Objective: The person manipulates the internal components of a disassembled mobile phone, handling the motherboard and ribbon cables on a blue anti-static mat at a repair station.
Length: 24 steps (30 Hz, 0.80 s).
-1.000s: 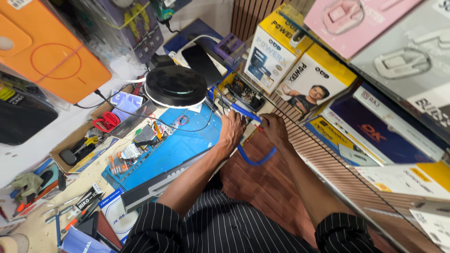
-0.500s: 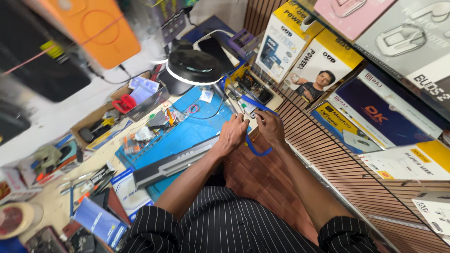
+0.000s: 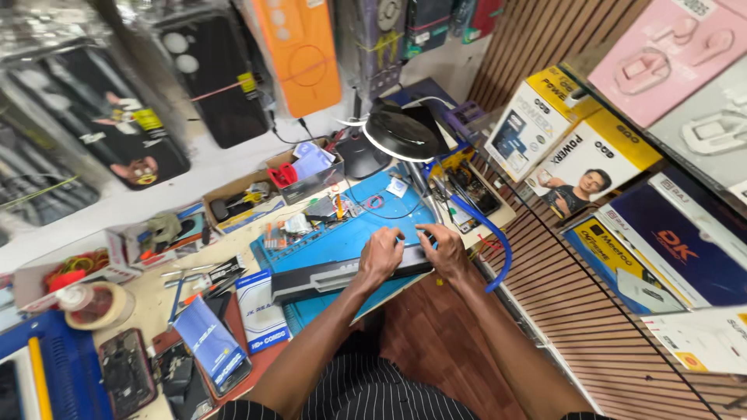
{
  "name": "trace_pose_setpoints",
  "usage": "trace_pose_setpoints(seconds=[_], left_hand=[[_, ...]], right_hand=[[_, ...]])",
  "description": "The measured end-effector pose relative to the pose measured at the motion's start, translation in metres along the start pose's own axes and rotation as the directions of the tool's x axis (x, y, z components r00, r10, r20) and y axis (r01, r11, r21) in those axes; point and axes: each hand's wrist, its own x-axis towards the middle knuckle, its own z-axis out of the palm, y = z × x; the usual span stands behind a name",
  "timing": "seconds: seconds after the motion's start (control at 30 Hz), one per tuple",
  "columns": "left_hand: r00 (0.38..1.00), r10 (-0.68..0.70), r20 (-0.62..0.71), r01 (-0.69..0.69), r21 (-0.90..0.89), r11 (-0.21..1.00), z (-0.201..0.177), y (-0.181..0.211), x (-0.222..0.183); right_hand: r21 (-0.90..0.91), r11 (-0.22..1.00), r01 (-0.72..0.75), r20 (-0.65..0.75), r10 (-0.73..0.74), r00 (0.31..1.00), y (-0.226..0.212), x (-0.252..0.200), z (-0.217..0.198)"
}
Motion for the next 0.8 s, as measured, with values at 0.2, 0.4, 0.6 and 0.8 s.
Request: trace_pose_setpoints(seconds=[0.2, 0.4, 0.6, 0.8], left_hand=[[0.924, -0.118, -0.363, 0.081, -0.115, 0.990, -0.010, -0.058, 0.030], [0.786, -0.318, -0.529, 0.230, -0.227, 0.946, -0.047, -0.086, 0.080], [0.846, -0.503, 0.178, 0.481, -0.661, 0.575, -0.102, -0.068, 0.098], [0.843, -0.475, 0.250, 0.534, -0.483, 0.694, -0.107, -0.073, 0.094]], right_hand=[[0.100, 0.994, -0.035, 0.050, 0.030, 0.998, -0.051, 0.037, 0.020], [0.143, 0.989, -0.048, 0.135, 0.029, 0.990, -0.072, 0.061, 0.045], [0.171, 0.978, -0.117, 0.215, 0.079, 0.973, -0.071, 0.065, 0.064], [0.139, 0.946, -0.293, -0.013, 0.297, 0.955, -0.050, 0.064, 0.068]])
